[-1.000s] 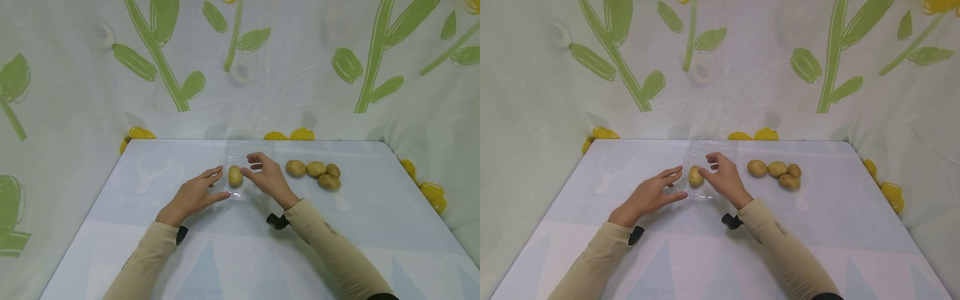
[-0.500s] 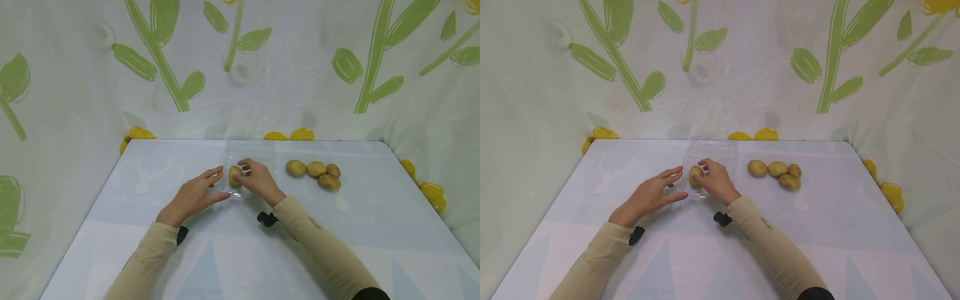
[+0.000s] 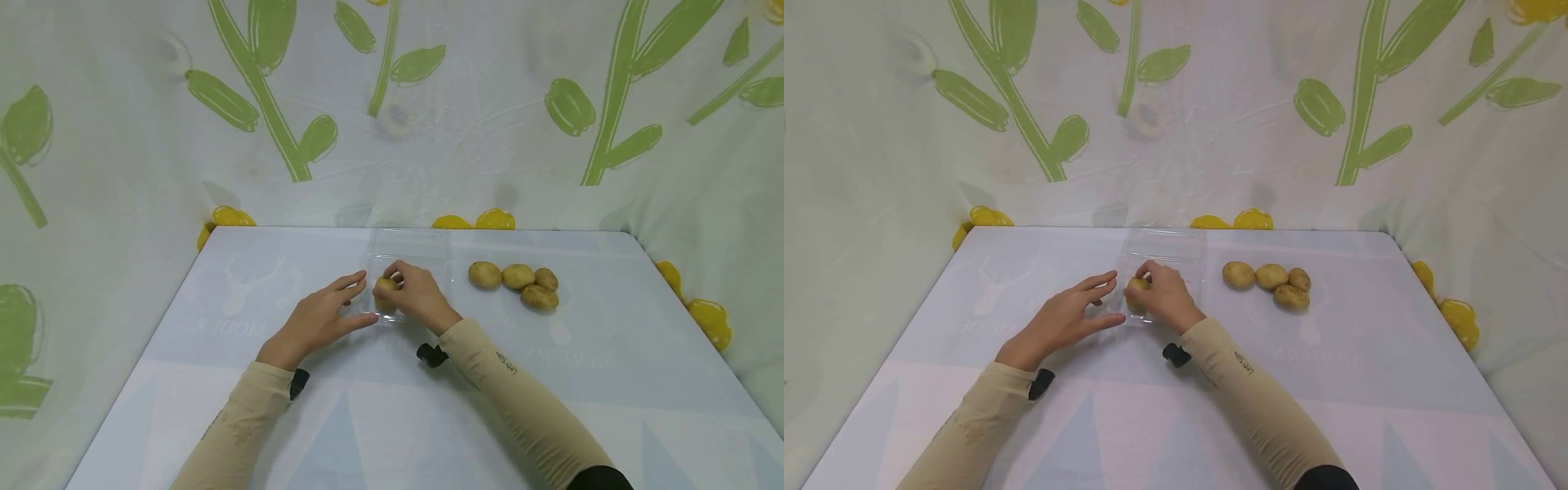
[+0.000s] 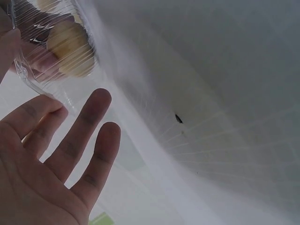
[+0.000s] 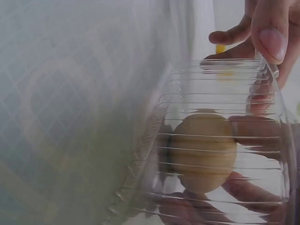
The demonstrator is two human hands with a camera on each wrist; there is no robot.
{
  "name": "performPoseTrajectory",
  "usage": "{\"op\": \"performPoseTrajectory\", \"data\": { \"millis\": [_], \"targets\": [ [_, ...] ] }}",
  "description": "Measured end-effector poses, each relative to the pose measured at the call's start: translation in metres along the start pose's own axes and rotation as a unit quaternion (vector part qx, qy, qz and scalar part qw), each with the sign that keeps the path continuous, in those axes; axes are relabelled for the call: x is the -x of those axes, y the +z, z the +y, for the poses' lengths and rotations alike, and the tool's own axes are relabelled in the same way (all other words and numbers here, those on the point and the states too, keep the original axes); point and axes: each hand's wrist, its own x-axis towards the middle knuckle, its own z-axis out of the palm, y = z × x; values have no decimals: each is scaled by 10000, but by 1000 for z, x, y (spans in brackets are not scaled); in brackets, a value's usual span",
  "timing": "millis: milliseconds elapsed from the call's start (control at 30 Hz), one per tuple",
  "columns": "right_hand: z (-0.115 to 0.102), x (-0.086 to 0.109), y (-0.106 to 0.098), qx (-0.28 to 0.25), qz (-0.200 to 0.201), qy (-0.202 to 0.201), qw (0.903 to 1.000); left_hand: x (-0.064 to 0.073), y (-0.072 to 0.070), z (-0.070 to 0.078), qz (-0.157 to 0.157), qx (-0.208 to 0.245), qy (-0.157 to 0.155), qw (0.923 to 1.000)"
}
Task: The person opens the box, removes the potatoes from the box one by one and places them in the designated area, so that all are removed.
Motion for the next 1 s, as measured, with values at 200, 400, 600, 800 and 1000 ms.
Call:
{"op": "performPoseTrajectory", "data": {
  "millis": [200, 400, 600, 800, 1000],
  "targets": [
    [-3, 1, -2, -14, -181, 88, 9998, 0, 0, 1, -4, -16, -27, 10000],
    [-4, 2, -5, 153, -236, -77, 9996, -1, 0, 2, -34, -18, -113, 9999],
    [-2, 6, -8, 153, -200, -107, 9996, -1, 1, 2, -52, -36, -139, 9999],
    [1, 8, -10, 66, -144, -204, 9997, -1, 1, 1, -30, -86, -113, 9999],
    [4, 10, -11, 50, -44, -409, 9991, -1, 1, 1, -54, -86, -120, 9999]
  ]
}}
